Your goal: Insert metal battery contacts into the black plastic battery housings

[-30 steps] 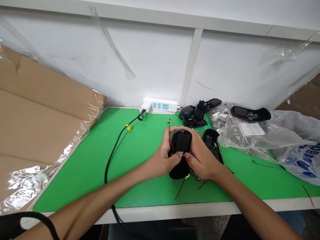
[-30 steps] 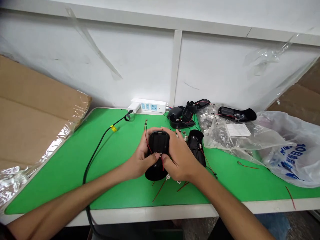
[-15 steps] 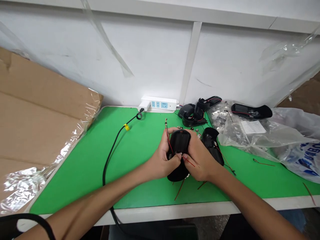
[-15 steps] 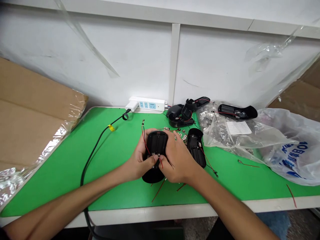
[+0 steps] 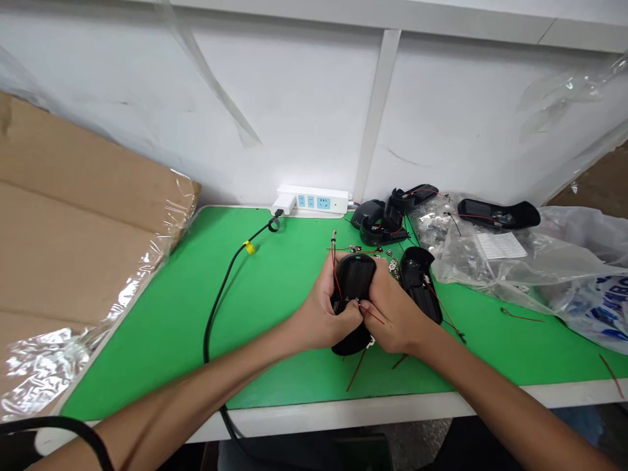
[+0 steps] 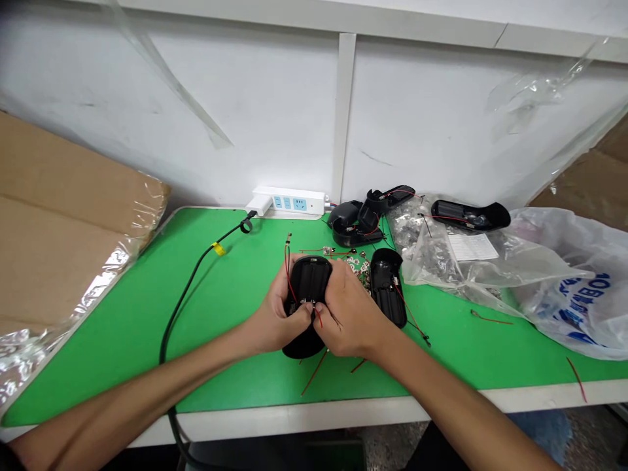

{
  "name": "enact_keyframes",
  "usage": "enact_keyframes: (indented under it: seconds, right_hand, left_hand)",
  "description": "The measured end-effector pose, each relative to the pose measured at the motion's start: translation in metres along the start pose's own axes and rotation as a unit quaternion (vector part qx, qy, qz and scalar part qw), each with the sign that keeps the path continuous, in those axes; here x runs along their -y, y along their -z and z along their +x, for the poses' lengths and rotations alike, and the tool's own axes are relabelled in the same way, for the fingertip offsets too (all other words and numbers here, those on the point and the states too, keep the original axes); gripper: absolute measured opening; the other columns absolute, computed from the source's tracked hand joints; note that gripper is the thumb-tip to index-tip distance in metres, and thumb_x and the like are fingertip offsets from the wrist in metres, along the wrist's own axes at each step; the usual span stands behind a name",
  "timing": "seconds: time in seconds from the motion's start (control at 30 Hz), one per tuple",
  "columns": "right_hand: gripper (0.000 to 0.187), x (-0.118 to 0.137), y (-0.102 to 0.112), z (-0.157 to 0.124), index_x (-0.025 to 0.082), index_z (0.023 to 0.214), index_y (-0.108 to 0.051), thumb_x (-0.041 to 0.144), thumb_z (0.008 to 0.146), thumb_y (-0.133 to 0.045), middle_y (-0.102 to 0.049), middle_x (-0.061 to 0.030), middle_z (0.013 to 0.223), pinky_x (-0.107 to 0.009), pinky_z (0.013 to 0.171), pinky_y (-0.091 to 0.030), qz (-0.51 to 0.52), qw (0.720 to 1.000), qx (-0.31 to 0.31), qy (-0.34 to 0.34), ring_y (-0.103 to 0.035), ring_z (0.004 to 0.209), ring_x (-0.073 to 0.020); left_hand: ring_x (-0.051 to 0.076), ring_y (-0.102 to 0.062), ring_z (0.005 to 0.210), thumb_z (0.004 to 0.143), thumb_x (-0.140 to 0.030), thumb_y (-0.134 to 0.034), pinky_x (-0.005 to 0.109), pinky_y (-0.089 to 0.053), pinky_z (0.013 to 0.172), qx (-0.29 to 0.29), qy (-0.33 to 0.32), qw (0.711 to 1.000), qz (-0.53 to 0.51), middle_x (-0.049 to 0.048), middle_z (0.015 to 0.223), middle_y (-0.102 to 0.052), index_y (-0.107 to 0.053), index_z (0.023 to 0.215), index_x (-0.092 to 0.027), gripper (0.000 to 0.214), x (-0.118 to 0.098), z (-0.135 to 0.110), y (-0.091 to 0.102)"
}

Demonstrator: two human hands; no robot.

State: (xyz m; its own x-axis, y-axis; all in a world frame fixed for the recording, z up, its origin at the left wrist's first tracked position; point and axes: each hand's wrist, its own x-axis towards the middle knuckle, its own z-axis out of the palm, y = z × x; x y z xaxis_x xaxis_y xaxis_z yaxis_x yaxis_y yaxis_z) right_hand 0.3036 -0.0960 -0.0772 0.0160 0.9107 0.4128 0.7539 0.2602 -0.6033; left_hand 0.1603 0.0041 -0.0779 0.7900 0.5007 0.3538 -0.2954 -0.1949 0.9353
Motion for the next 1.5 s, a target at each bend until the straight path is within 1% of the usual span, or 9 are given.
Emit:
enact_keyframes:
  seconds: [0.27, 0.57, 0.87, 0.93, 1.07, 1.17, 1.3, 1.4, 1.5]
  right_hand:
    - [0.044, -0.001, -0.002, 0.000, 0.015, 0.126, -0.038, 0.021, 0.083, -0.046, -0.050, -0.0153, 0.113, -0.057, 0.083, -0.051, 0.019, 1.000, -0.006, 0.005, -0.051, 0.095, -0.0311]
    - [0.042, -0.002, 0.002, 0.002, 0.013, 0.128, -0.042, 0.021, 0.086, -0.045, -0.050, -0.0179, 0.119, -0.061, 0.092, -0.049, 0.006, 1.000, 0.017, -0.022, -0.051, 0.105, -0.0336]
    - [0.063, 0.010, 0.028, 0.009, 0.017, 0.143, -0.036, 0.027, 0.086, -0.061, -0.046, -0.0191, 0.140, -0.054, 0.109, -0.043, -0.006, 0.999, -0.020, 0.041, -0.049, 0.128, -0.0358]
    - [0.062, 0.010, 0.028, 0.007, 0.019, 0.139, -0.038, 0.030, 0.086, -0.069, -0.047, -0.0169, 0.136, -0.049, 0.107, -0.044, 0.005, 0.997, -0.068, 0.019, -0.051, 0.125, -0.0337]
    - [0.015, 0.010, 0.022, 0.007, 0.023, 0.107, -0.056, 0.035, 0.100, -0.062, -0.058, -0.0042, 0.100, -0.035, 0.080, -0.047, 0.086, 0.987, -0.115, -0.071, -0.057, 0.090, -0.0214]
    - [0.019, 0.007, 0.018, 0.011, 0.023, 0.100, -0.064, 0.040, 0.105, -0.057, -0.063, -0.0022, 0.092, -0.032, 0.075, -0.045, 0.157, 0.972, -0.119, -0.129, -0.057, 0.083, -0.0188]
    - [0.028, 0.003, 0.019, 0.014, 0.022, 0.098, -0.068, 0.050, 0.101, -0.064, -0.064, -0.0019, 0.087, -0.030, 0.071, -0.045, 0.240, 0.948, -0.109, -0.181, -0.057, 0.080, -0.0187]
    - [0.032, 0.003, 0.021, 0.015, 0.022, 0.095, -0.070, 0.053, 0.093, -0.073, -0.063, -0.0011, 0.084, -0.028, 0.068, -0.044, 0.313, 0.920, -0.098, -0.213, -0.055, 0.075, -0.0172]
    - [0.036, 0.002, 0.020, 0.015, 0.020, 0.089, -0.069, 0.053, 0.085, -0.082, -0.062, 0.0000, 0.079, -0.026, 0.063, -0.041, 0.360, 0.895, -0.100, -0.242, -0.051, 0.070, -0.0153]
  left_hand:
    - [0.013, -0.052, 0.088, 0.069, -0.003, -0.060, 0.024, -0.048, 0.081, 0.002, 0.013, 1.000, -0.006, -0.0002, 0.099, -0.053, -0.049, 0.119, -0.020, 0.054, -0.005, 0.001, -0.001]
    - [0.015, -0.054, 0.089, 0.070, -0.008, -0.063, 0.026, -0.050, 0.079, 0.000, 0.041, 0.999, 0.027, 0.0010, 0.100, -0.054, -0.047, 0.118, -0.020, 0.052, -0.004, 0.005, 0.003]
    - [0.016, -0.059, 0.084, 0.075, -0.008, -0.068, 0.028, -0.053, 0.073, 0.019, -0.036, 0.993, 0.111, 0.0024, 0.102, -0.057, -0.041, 0.119, -0.023, 0.053, -0.009, 0.006, 0.011]
    - [0.018, -0.062, 0.087, 0.080, -0.010, -0.069, 0.031, -0.054, 0.076, 0.003, -0.067, 0.989, 0.132, 0.0045, 0.106, -0.059, -0.037, 0.124, -0.023, 0.056, -0.007, 0.006, 0.015]
    - [0.026, -0.062, 0.117, 0.090, -0.014, -0.065, 0.044, -0.054, 0.100, 0.017, -0.112, 0.975, 0.190, 0.0148, 0.133, -0.055, -0.021, 0.150, -0.023, 0.075, -0.007, 0.006, 0.023]
    - [0.033, -0.047, 0.141, 0.095, -0.017, -0.060, 0.054, -0.043, 0.117, 0.071, -0.122, 0.959, 0.244, 0.0203, 0.154, -0.039, -0.002, 0.164, -0.025, 0.090, -0.010, 0.006, 0.025]
    - [0.037, -0.040, 0.146, 0.101, -0.024, -0.057, 0.060, -0.039, 0.120, 0.092, -0.139, 0.939, 0.300, 0.0211, 0.159, -0.032, 0.013, 0.167, -0.027, 0.096, -0.010, 0.007, 0.023]
    - [0.037, -0.042, 0.143, 0.100, -0.035, -0.064, 0.059, -0.041, 0.118, 0.093, -0.146, 0.937, 0.303, 0.0200, 0.156, -0.039, 0.001, 0.168, -0.028, 0.094, -0.007, 0.011, 0.023]
    - [0.034, -0.050, 0.136, 0.096, -0.041, -0.071, 0.056, -0.046, 0.114, 0.069, -0.176, 0.940, 0.285, 0.0165, 0.147, -0.052, -0.031, 0.161, -0.028, 0.077, -0.004, 0.016, 0.026]
